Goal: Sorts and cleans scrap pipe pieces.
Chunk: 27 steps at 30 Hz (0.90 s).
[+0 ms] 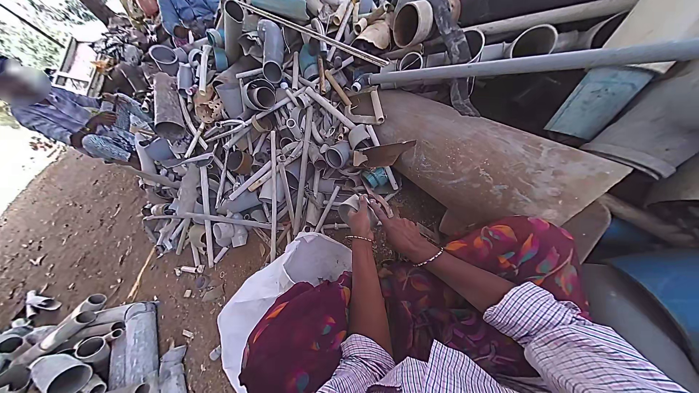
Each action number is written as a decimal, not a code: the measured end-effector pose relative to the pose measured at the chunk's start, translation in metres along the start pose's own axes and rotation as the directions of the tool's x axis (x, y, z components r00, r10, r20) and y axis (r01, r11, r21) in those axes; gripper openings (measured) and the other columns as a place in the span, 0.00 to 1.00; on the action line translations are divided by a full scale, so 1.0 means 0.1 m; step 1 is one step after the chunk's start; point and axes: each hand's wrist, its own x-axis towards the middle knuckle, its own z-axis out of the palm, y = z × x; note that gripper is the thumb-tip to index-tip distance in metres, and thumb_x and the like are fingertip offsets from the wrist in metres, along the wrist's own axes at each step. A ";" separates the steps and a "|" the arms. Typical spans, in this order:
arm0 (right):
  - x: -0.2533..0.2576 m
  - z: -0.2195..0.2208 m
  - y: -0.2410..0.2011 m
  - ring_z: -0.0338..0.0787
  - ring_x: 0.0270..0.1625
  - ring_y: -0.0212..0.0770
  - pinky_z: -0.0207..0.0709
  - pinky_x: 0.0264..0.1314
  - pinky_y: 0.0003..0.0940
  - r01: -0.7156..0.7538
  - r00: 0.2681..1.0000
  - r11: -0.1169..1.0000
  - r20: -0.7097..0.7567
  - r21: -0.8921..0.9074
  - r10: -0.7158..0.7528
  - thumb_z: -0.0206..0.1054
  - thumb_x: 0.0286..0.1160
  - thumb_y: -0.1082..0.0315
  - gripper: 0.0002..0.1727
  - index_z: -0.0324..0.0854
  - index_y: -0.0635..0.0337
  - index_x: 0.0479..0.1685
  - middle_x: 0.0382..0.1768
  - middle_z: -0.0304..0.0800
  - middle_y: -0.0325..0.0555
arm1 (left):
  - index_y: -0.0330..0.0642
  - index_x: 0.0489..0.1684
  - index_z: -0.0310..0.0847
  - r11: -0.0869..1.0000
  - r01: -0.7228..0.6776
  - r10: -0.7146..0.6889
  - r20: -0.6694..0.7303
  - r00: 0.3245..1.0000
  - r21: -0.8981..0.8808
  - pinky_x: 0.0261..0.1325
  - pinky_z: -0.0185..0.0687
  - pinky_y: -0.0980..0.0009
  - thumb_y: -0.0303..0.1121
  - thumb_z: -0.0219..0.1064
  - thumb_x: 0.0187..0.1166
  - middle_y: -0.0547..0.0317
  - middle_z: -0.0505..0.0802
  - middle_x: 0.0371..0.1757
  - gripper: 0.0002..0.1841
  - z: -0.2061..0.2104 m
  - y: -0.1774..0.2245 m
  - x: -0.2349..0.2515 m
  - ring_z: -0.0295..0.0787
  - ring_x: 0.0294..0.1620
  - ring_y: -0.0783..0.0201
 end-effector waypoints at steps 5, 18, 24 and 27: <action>-0.02 -0.06 0.01 0.87 0.60 0.72 0.73 0.67 0.64 0.012 1.000 0.987 -0.006 0.160 -0.011 0.57 0.82 0.76 0.47 0.33 0.53 0.98 0.57 0.86 0.73 | 0.38 0.75 0.71 0.993 0.060 -0.052 0.080 0.995 -0.102 0.61 0.82 0.63 0.54 0.37 0.95 0.49 0.86 0.62 0.31 -0.01 0.02 0.00 0.85 0.55 0.62; -0.03 -0.08 -0.09 0.88 0.60 0.72 0.75 0.62 0.64 -0.024 0.999 0.999 0.040 -0.037 0.025 0.52 0.81 0.79 0.46 0.33 0.50 0.98 0.57 0.87 0.71 | 0.26 0.66 0.74 0.999 0.029 -0.031 0.065 0.997 0.031 0.51 0.84 0.65 0.37 0.47 0.96 0.42 0.88 0.48 0.20 -0.01 -0.04 0.11 0.86 0.42 0.60; -0.10 -0.04 -0.08 0.88 0.60 0.72 0.77 0.61 0.63 -0.077 0.994 0.989 0.066 -0.130 0.086 0.52 0.83 0.78 0.45 0.32 0.50 0.98 0.58 0.87 0.71 | 0.22 0.60 0.79 0.927 0.046 -0.086 0.091 0.992 0.371 0.62 0.80 0.59 0.41 0.45 0.97 0.35 0.89 0.53 0.26 0.01 0.01 0.03 0.86 0.51 0.54; -0.05 0.04 -0.12 0.90 0.59 0.70 0.78 0.62 0.62 -0.085 0.994 0.973 0.053 -0.213 0.099 0.53 0.85 0.75 0.43 0.34 0.52 0.98 0.57 0.89 0.69 | 0.21 0.58 0.81 0.870 0.064 -0.123 0.089 0.988 0.489 0.69 0.74 0.50 0.43 0.47 0.96 0.31 0.87 0.57 0.27 -0.08 0.09 0.01 0.84 0.59 0.46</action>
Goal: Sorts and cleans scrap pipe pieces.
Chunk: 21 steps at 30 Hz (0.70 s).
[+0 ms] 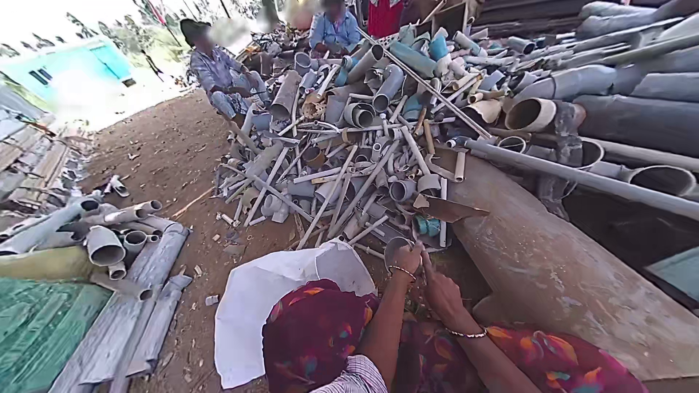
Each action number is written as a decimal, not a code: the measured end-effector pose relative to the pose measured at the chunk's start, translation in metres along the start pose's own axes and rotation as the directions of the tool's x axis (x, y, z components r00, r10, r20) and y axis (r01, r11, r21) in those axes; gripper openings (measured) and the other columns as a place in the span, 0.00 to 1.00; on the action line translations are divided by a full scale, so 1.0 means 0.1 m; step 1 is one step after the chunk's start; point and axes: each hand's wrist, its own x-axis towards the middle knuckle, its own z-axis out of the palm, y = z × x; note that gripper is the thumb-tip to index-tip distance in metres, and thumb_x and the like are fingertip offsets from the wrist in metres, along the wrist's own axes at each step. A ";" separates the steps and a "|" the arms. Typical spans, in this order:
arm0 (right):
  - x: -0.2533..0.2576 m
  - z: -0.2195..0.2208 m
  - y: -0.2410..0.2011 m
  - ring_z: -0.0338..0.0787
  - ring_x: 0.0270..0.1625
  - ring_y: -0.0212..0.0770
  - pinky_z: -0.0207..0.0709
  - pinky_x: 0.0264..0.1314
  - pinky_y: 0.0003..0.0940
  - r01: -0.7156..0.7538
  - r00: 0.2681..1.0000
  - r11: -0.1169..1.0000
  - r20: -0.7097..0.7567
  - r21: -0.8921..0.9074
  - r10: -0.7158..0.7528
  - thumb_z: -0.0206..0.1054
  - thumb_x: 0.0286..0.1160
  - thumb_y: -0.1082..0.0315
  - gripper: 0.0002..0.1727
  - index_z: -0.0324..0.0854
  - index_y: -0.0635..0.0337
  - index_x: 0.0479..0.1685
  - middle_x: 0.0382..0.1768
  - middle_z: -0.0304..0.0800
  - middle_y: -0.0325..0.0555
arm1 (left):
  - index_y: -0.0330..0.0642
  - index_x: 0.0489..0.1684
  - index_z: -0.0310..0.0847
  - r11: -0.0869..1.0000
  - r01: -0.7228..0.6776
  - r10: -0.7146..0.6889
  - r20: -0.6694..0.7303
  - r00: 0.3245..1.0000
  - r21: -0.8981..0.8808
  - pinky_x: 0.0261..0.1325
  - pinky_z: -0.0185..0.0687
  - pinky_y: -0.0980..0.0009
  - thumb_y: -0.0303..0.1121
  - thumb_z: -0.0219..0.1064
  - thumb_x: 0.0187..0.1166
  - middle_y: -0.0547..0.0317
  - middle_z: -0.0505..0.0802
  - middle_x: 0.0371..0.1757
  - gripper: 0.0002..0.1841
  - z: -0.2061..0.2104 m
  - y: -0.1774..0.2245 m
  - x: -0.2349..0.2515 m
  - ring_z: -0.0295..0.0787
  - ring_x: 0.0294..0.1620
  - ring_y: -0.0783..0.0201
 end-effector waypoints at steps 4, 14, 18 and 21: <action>-0.01 0.08 -0.02 0.88 0.61 0.73 0.76 0.62 0.67 0.002 0.996 0.998 -0.088 -0.064 -0.008 0.62 0.82 0.74 0.46 0.38 0.54 0.98 0.56 0.89 0.72 | 0.22 0.62 0.79 0.997 0.030 -0.027 0.041 0.999 -0.070 0.72 0.72 0.49 0.45 0.51 0.95 0.29 0.86 0.62 0.28 -0.10 0.03 -0.09 0.83 0.64 0.44; 0.09 0.22 0.02 0.91 0.53 0.75 0.79 0.54 0.68 -0.006 0.983 0.993 -0.181 -0.114 -0.015 0.53 0.86 0.76 0.41 0.39 0.55 0.98 0.48 0.91 0.73 | 0.20 0.58 0.80 0.997 0.046 -0.044 0.040 0.998 -0.062 0.71 0.74 0.46 0.48 0.55 0.92 0.28 0.87 0.61 0.29 -0.10 -0.04 0.02 0.84 0.64 0.41; 0.11 0.23 0.04 0.91 0.54 0.74 0.79 0.53 0.66 -0.019 0.986 0.988 -0.169 -0.154 -0.008 0.53 0.86 0.76 0.40 0.40 0.54 0.98 0.50 0.91 0.72 | 0.21 0.60 0.80 0.999 0.038 -0.039 0.026 0.999 0.025 0.75 0.72 0.44 0.46 0.55 0.92 0.27 0.86 0.65 0.28 -0.13 0.02 -0.02 0.82 0.70 0.39; 0.13 0.25 0.05 0.91 0.53 0.73 0.80 0.52 0.65 -0.019 0.986 0.985 -0.165 -0.170 -0.009 0.53 0.86 0.77 0.41 0.38 0.53 0.98 0.50 0.91 0.72 | 0.22 0.62 0.79 0.997 0.039 -0.040 0.009 0.999 0.073 0.77 0.71 0.44 0.46 0.56 0.92 0.27 0.84 0.68 0.27 -0.14 0.05 -0.06 0.81 0.73 0.39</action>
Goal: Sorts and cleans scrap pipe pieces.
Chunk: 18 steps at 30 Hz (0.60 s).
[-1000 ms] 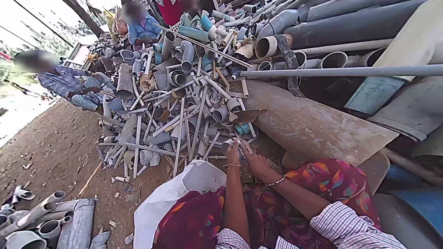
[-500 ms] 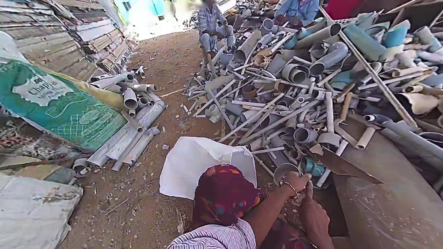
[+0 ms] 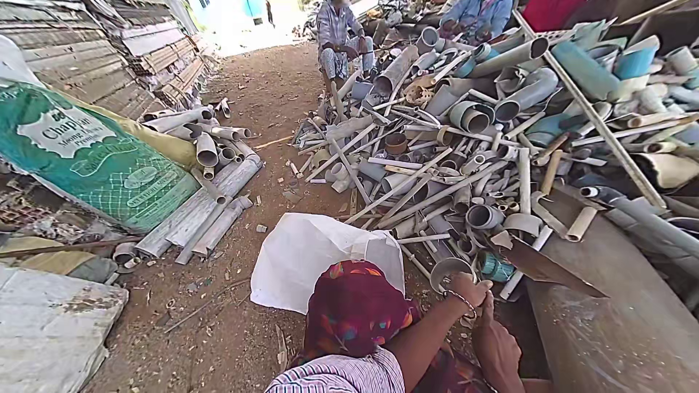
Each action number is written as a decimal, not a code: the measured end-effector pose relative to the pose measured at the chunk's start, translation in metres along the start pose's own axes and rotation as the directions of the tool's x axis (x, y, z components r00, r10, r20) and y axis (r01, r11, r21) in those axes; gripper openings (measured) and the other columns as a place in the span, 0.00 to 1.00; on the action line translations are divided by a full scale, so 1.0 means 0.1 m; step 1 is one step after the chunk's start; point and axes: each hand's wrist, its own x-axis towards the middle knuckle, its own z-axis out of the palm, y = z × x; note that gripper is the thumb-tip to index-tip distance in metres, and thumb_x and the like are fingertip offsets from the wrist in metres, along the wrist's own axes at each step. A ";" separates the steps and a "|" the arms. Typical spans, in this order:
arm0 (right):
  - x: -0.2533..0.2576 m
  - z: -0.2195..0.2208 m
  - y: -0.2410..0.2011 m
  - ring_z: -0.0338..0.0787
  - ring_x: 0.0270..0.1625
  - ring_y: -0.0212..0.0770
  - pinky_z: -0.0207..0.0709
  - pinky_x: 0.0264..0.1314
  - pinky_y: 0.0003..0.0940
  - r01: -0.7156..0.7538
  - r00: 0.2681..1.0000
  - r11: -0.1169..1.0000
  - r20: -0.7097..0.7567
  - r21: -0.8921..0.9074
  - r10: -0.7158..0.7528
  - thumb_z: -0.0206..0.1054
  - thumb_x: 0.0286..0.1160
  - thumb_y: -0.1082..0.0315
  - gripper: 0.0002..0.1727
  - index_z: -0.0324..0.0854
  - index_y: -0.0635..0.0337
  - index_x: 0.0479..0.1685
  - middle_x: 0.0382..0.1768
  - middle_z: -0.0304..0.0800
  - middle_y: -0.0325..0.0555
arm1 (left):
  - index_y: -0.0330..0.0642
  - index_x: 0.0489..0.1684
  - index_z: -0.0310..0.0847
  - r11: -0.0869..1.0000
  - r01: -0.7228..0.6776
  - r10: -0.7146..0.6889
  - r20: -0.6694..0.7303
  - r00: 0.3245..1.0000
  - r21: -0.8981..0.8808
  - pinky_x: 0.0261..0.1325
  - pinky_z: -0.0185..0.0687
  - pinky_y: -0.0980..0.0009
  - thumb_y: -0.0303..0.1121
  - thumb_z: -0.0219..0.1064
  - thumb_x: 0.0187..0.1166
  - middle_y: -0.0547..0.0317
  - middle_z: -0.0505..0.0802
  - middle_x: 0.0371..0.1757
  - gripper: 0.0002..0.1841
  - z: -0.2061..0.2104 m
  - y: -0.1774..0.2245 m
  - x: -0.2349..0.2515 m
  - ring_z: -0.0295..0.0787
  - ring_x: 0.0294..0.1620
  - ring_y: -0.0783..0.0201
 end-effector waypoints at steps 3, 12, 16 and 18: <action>0.00 -0.03 -0.01 0.91 0.55 0.73 0.80 0.54 0.65 -0.023 0.999 1.000 0.026 -0.008 0.023 0.53 0.86 0.76 0.42 0.37 0.53 0.98 0.51 0.91 0.71 | 0.24 0.68 0.77 0.997 0.009 -0.007 -0.016 1.000 0.080 0.80 0.69 0.45 0.48 0.57 0.91 0.29 0.82 0.73 0.29 -0.02 0.05 -0.07 0.77 0.78 0.40; -0.04 -0.04 -0.01 0.91 0.44 0.79 0.78 0.48 0.71 0.053 0.990 0.974 -0.141 0.222 -0.022 0.54 0.85 0.78 0.41 0.41 0.56 0.97 0.40 0.90 0.77 | 0.21 0.69 0.74 0.848 -0.005 -0.029 -0.056 0.998 -0.529 0.79 0.69 0.47 0.48 0.62 0.88 0.26 0.83 0.69 0.31 0.10 -0.06 0.05 0.79 0.73 0.41; -0.04 0.00 -0.05 0.91 0.47 0.76 0.78 0.51 0.69 0.062 0.994 0.985 -0.098 0.162 -0.047 0.53 0.85 0.78 0.41 0.40 0.56 0.97 0.45 0.91 0.74 | 0.27 0.68 0.72 0.654 0.029 -0.079 -0.030 0.996 -0.756 0.50 0.82 0.68 0.46 0.50 0.94 0.46 0.88 0.48 0.26 0.16 0.03 -0.01 0.86 0.41 0.63; -0.01 -0.05 -0.07 0.91 0.52 0.75 0.78 0.55 0.68 0.039 0.999 0.989 -0.041 0.140 -0.034 0.53 0.84 0.78 0.42 0.38 0.54 0.98 0.51 0.91 0.73 | 0.26 0.70 0.72 0.630 0.019 -0.067 -0.030 0.997 -0.777 0.52 0.80 0.67 0.44 0.46 0.96 0.44 0.88 0.51 0.26 0.16 0.02 0.01 0.84 0.43 0.62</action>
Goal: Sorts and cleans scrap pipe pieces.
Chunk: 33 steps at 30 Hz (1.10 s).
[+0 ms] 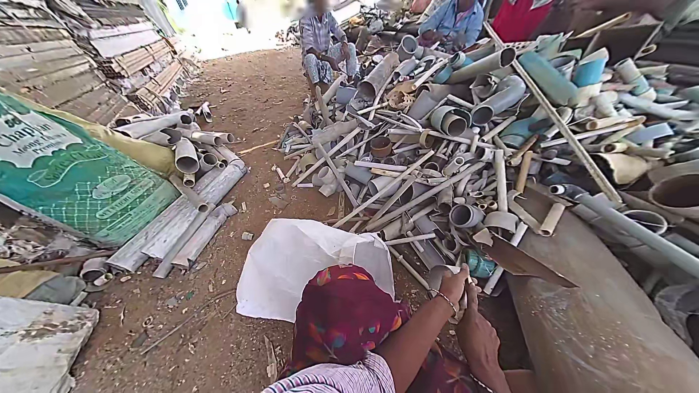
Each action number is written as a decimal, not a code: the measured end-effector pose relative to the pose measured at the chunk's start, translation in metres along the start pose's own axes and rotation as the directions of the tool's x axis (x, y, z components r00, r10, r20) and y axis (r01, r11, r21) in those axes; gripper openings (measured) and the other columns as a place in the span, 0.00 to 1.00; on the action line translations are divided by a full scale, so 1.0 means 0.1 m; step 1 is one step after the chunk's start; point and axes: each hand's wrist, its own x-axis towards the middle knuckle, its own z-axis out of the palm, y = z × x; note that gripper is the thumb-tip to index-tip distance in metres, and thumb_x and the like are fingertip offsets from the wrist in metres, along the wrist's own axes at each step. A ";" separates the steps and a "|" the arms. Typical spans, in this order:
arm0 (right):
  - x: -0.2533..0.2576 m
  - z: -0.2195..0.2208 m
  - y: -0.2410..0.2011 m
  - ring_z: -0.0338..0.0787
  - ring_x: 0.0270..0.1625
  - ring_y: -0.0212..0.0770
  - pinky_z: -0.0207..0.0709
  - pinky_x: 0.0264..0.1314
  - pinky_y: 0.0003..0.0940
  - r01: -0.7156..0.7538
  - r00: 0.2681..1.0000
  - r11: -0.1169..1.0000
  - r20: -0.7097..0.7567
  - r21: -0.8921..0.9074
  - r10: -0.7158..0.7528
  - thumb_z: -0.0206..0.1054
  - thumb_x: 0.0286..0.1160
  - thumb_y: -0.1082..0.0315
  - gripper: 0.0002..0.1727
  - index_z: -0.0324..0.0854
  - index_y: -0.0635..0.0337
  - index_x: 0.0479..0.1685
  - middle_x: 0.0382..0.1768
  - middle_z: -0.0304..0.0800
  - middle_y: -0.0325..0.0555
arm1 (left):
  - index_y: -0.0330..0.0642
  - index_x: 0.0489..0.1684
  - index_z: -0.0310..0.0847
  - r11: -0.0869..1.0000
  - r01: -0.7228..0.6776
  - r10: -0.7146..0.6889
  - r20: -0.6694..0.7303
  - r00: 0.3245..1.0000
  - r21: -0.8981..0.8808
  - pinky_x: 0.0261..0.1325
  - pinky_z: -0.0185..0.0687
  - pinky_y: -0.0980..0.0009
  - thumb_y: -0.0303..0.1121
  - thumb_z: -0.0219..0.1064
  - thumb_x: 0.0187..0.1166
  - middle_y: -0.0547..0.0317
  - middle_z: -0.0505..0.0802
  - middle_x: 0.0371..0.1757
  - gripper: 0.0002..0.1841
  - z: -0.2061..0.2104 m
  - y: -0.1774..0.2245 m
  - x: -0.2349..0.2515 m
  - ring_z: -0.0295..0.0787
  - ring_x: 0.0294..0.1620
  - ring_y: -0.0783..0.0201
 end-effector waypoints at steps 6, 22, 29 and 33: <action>0.11 -0.08 0.09 0.90 0.59 0.71 0.78 0.61 0.64 -0.094 0.992 0.996 0.088 0.009 0.093 0.53 0.84 0.77 0.45 0.34 0.48 0.99 0.61 0.88 0.69 | 0.21 0.75 0.67 0.984 -0.153 0.155 -0.016 0.988 0.088 0.76 0.72 0.60 0.29 0.61 0.89 0.31 0.81 0.71 0.22 0.06 -0.12 0.04 0.79 0.70 0.52; 0.00 -0.10 0.01 0.89 0.60 0.69 0.79 0.62 0.60 -0.030 0.993 0.999 0.119 0.039 0.025 0.51 0.84 0.78 0.43 0.37 0.49 0.98 0.61 0.88 0.68 | 0.27 0.61 0.74 0.993 -0.116 0.116 -0.070 0.991 0.000 0.49 0.78 0.66 0.48 0.43 0.96 0.45 0.83 0.47 0.28 0.08 -0.04 0.01 0.79 0.42 0.60; 0.03 -0.12 0.02 0.89 0.62 0.67 0.78 0.64 0.60 -0.058 0.990 0.998 0.129 0.040 0.052 0.51 0.85 0.76 0.42 0.36 0.48 0.98 0.63 0.87 0.67 | 0.27 0.65 0.73 0.993 -0.116 0.115 -0.050 0.992 -0.026 0.49 0.80 0.64 0.50 0.41 0.96 0.44 0.83 0.49 0.29 0.11 -0.05 0.03 0.81 0.43 0.58; 0.06 -0.09 0.08 0.90 0.60 0.67 0.78 0.64 0.60 -0.065 0.991 0.996 0.121 0.063 0.057 0.51 0.86 0.75 0.43 0.32 0.48 0.99 0.60 0.89 0.66 | 0.27 0.81 0.65 0.993 -0.121 0.120 -0.022 0.992 -0.013 0.80 0.67 0.54 0.50 0.38 0.96 0.33 0.76 0.79 0.33 0.06 -0.07 -0.01 0.75 0.77 0.49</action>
